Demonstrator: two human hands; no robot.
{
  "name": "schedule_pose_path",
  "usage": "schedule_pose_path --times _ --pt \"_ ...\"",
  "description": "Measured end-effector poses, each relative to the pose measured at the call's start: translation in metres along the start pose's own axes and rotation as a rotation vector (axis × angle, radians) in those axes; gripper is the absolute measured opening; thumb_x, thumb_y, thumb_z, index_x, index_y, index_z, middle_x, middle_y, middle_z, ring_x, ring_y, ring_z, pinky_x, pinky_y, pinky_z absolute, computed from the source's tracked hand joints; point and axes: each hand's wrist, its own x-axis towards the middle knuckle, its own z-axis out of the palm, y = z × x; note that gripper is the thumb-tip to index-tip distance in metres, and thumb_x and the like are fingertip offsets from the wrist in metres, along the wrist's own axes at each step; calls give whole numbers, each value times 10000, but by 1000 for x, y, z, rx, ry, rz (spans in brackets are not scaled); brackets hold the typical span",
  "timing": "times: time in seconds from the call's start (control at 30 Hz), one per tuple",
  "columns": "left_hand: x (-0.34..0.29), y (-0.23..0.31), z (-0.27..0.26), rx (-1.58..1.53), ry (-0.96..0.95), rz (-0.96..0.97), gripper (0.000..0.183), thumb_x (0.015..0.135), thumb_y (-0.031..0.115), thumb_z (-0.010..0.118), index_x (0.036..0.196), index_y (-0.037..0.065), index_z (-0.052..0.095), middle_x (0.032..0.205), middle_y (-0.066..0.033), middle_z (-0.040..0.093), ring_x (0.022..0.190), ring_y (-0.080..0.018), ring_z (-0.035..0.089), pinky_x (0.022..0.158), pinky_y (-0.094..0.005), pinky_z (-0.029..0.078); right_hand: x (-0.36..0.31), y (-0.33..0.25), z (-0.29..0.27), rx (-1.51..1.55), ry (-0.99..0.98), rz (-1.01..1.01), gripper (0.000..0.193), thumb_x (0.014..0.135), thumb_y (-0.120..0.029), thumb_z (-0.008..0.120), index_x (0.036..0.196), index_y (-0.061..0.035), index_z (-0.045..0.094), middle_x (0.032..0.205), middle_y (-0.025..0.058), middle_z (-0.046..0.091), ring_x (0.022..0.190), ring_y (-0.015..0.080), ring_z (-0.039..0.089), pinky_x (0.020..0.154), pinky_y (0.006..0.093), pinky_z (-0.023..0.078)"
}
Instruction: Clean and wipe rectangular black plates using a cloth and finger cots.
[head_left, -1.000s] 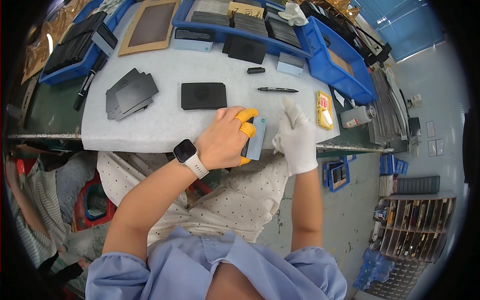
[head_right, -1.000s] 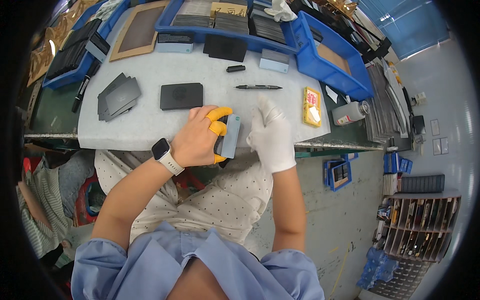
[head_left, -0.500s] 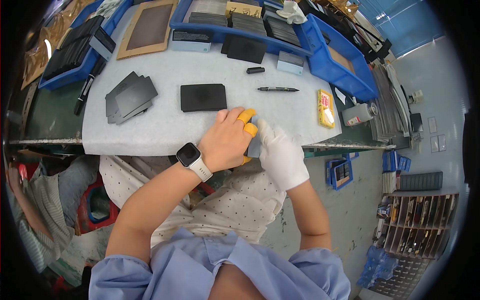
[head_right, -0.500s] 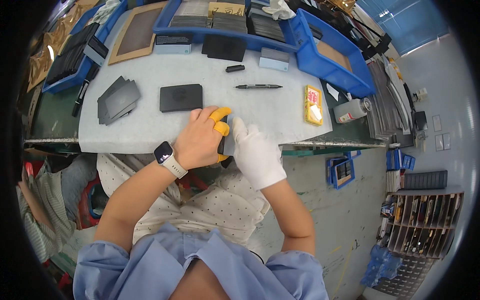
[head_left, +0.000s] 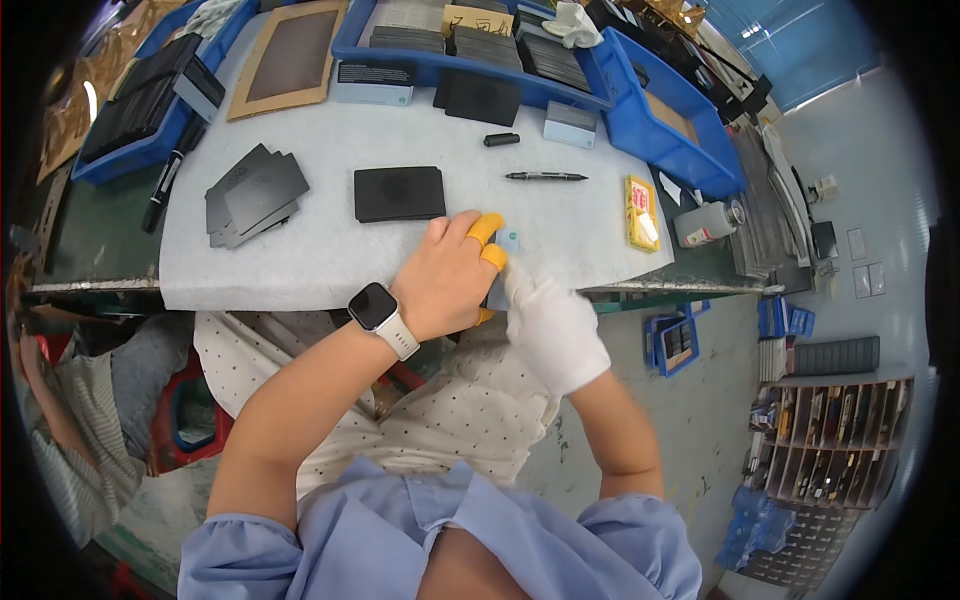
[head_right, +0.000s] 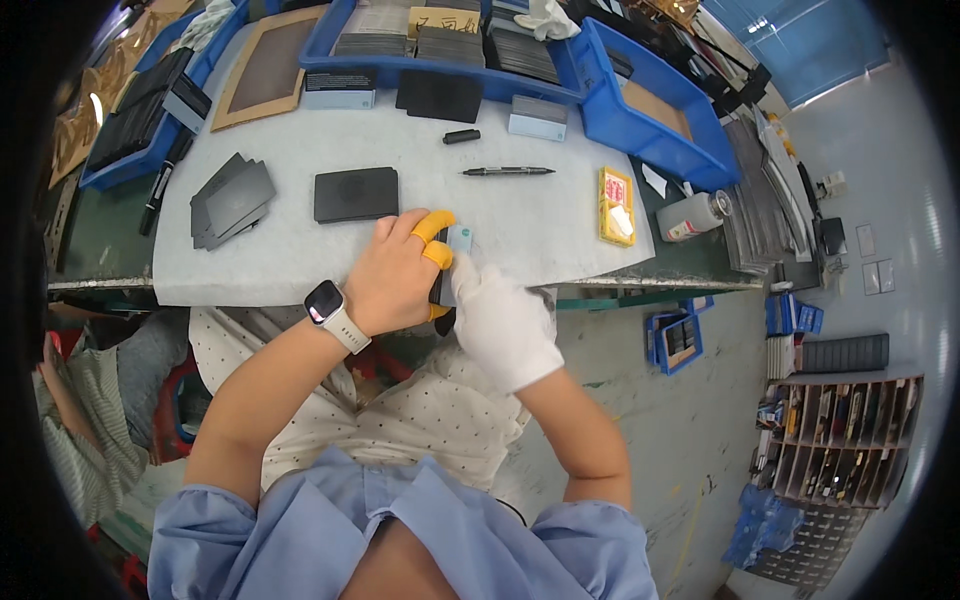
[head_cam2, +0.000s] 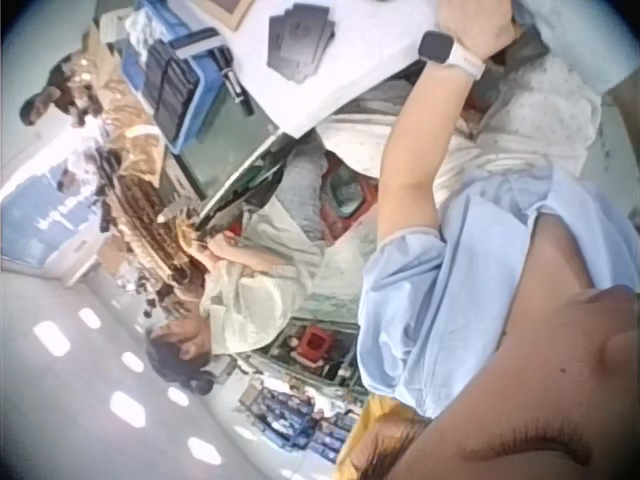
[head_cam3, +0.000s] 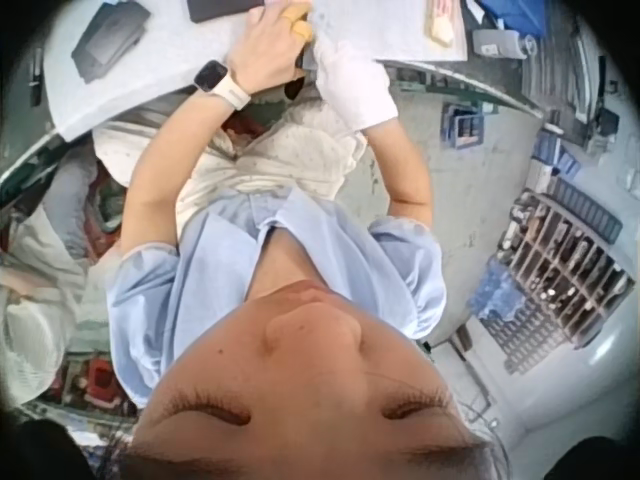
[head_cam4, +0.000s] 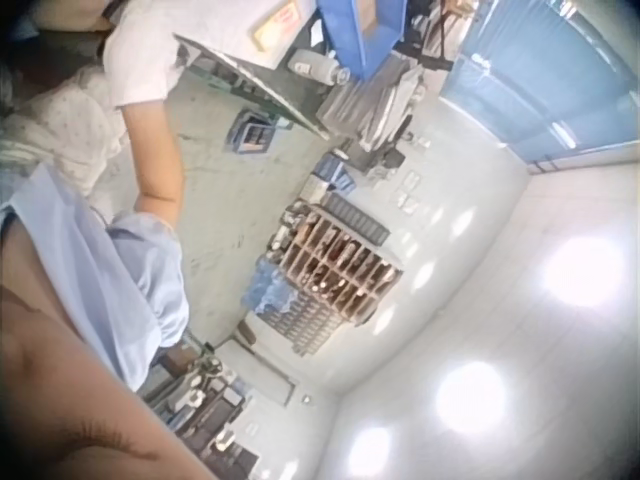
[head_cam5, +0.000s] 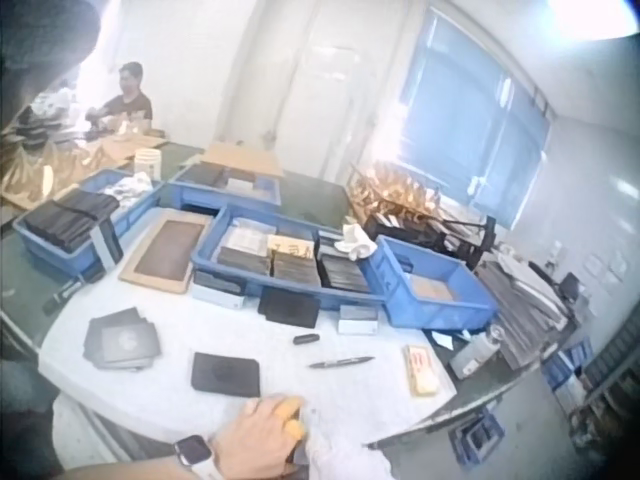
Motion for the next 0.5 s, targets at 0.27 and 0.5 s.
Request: schedule_pose_path --times 0.27,0.5 --pt "0 1 0 -29 42 14 393 551 121 706 912 3 606 1200 -174 511 1157 -324 424 906 -406 328 27 8 1 39 64 14 344 837 -110 482 1177 -58 507 899 184 605 767 370 616 648 473 498" --pt "0 1 2 13 38 2 334 571 132 686 873 5 620 1127 -170 558 1143 -307 445 903 -394 323 -3 9 7 61 10 64 435 803 -73 506 1237 -101 525 919 194 598 778 358 604 639 439 496"
